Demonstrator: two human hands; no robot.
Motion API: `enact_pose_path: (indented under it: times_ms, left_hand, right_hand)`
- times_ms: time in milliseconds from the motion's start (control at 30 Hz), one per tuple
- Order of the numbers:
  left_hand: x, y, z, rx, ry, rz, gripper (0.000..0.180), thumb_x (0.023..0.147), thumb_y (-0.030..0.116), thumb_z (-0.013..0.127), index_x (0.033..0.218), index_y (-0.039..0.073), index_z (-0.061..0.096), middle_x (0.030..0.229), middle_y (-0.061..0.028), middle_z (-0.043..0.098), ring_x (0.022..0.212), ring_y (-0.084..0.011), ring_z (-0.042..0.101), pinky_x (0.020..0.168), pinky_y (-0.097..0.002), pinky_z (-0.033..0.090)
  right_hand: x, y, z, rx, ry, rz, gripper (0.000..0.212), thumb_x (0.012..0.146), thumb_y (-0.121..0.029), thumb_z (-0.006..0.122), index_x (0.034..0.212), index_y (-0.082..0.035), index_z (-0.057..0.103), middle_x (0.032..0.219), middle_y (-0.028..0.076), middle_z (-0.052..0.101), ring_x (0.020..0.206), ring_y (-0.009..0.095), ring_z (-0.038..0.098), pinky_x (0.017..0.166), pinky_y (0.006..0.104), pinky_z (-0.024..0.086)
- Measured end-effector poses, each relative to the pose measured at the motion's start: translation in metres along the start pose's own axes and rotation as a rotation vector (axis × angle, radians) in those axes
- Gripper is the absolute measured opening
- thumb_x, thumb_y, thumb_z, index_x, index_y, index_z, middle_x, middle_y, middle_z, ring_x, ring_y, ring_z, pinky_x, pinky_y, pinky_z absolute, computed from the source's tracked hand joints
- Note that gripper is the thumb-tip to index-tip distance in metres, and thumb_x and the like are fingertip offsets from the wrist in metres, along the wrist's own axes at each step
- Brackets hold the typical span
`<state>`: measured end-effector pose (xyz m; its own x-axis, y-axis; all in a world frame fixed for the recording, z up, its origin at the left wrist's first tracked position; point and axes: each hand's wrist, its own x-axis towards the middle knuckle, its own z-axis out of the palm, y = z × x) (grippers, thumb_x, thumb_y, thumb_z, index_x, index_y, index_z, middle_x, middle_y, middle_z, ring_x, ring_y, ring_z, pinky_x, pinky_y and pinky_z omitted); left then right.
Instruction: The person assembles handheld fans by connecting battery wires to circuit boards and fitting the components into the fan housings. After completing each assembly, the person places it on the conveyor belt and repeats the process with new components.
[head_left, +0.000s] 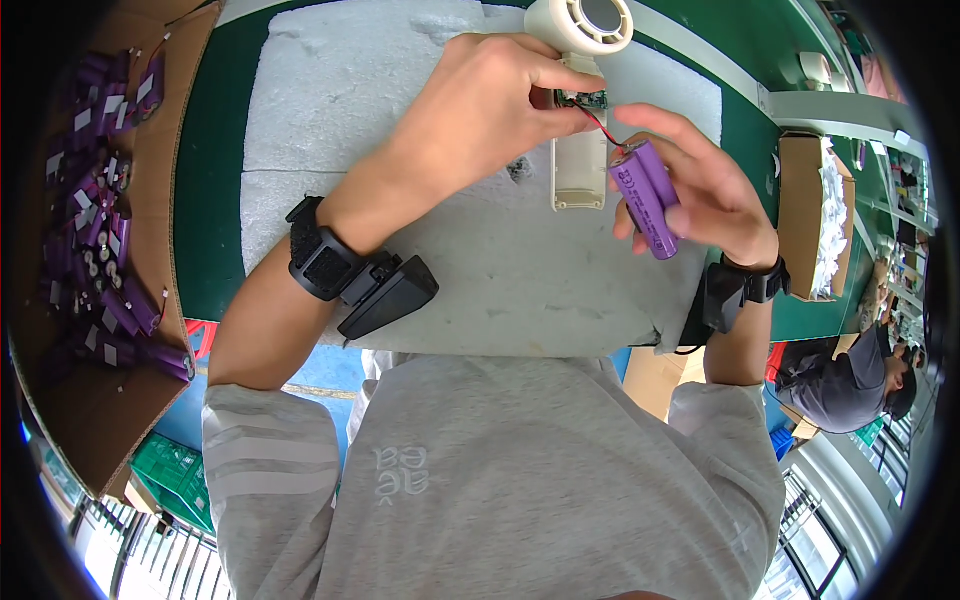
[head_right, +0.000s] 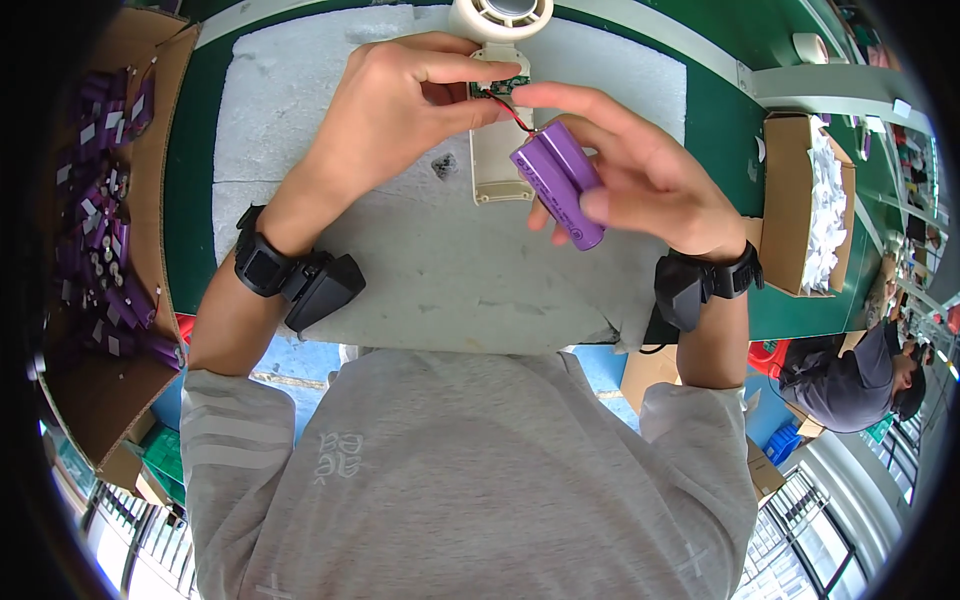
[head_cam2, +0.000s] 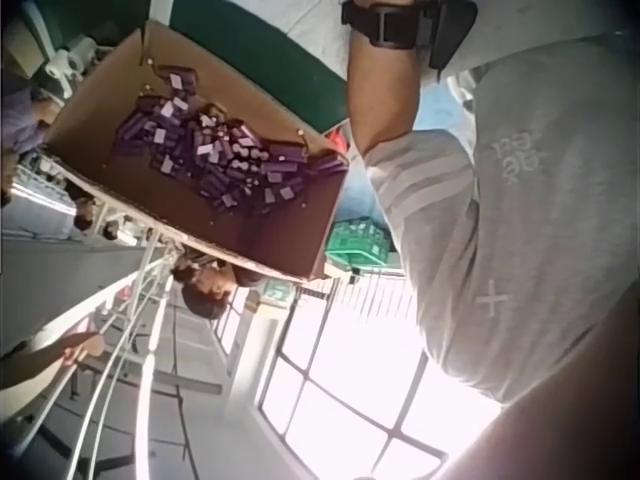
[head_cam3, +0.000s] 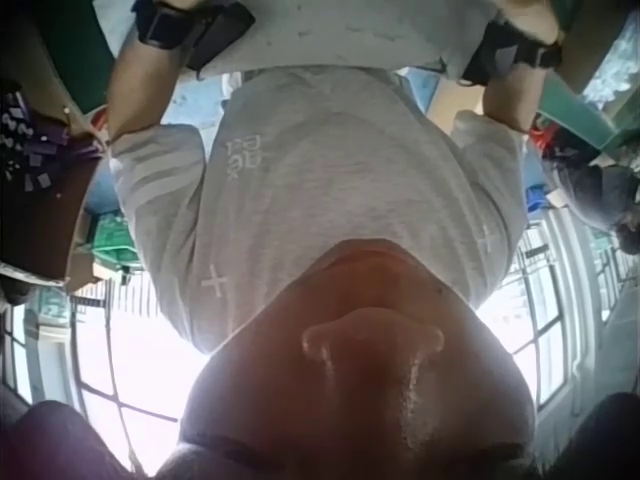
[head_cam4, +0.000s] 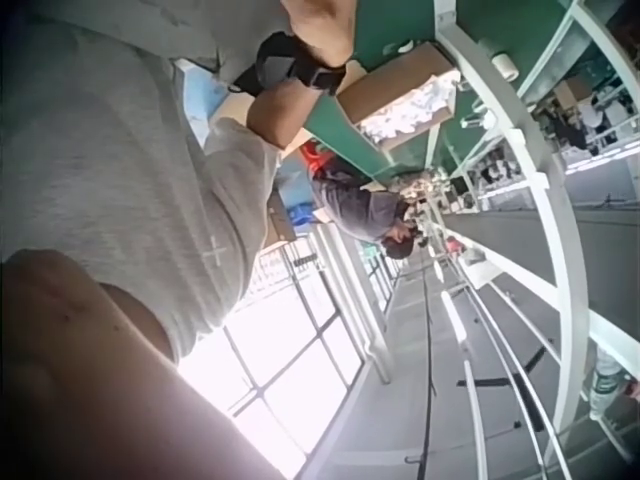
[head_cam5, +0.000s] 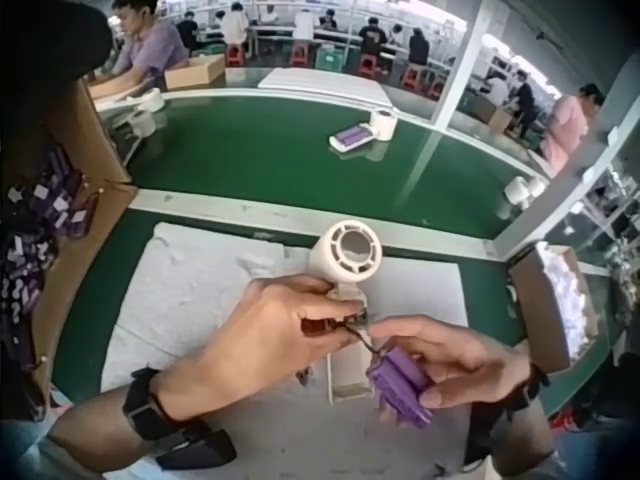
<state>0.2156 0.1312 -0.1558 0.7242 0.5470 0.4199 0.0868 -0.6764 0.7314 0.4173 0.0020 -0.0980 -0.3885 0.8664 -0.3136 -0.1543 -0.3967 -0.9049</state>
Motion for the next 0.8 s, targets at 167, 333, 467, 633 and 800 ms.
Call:
enact_pose_path:
  times_ms: [167,333,467,633,800]
  left_hand:
    - [0.0,0.001,0.0,0.058,0.002,0.019,0.028,0.076,0.01,0.076,0.105,0.012,0.074,0.097,-0.0129,0.07,0.07,-0.0218,0.068,0.065,-0.0279,0.054]
    - [-0.001,-0.001,-0.001,0.081,-0.004,0.067,0.028,0.078,0.01,0.075,0.106,0.012,0.073,0.096,-0.013,0.07,0.07,-0.0241,0.067,0.064,-0.0286,0.055]
    - [0.0,0.0,-0.002,0.084,-0.025,0.082,0.028,0.08,0.011,0.073,0.107,0.011,0.072,0.098,-0.0138,0.07,0.073,-0.0265,0.067,0.066,-0.0305,0.055]
    - [0.001,0.002,-0.005,0.088,-0.039,0.11,0.028,0.082,0.014,0.071,0.11,0.01,0.071,0.1,-0.0155,0.069,0.077,-0.0302,0.067,0.069,-0.034,0.055]
    - [0.0,0.0,-0.005,0.055,-0.037,0.115,0.028,0.084,0.015,0.069,0.111,0.01,0.07,0.101,-0.0168,0.068,0.081,-0.0329,0.067,0.07,-0.0361,0.055]
  right_hand:
    - [0.0,0.005,-0.002,0.022,-0.106,-0.118,0.083,0.071,0.004,0.068,0.145,-0.004,0.031,0.124,0.012,0.049,0.103,0.023,0.062,0.081,0.0313,0.053]
    - [0.002,-0.004,0.002,-0.135,0.175,0.05,0.098,0.051,-0.008,0.079,0.139,0.003,0.037,0.12,0.013,0.052,0.103,0.026,0.062,0.075,0.0303,0.057]
    - [0.003,0.001,-0.007,-0.263,0.19,-0.059,0.095,0.049,-0.011,0.081,0.134,0.005,0.043,0.122,0.012,0.052,0.111,0.026,0.058,0.087,0.0352,0.052]
    - [0.004,0.007,-0.012,-0.382,0.172,-0.173,0.083,0.054,-0.006,0.081,0.13,0.0,0.05,0.125,0.008,0.053,0.118,0.021,0.052,0.093,0.0355,0.045]
    - [0.01,0.014,-0.001,-0.482,0.208,-0.235,0.072,0.058,-0.003,0.082,0.124,-0.004,0.055,0.121,0.004,0.057,0.108,0.016,0.054,0.085,0.0315,0.045]
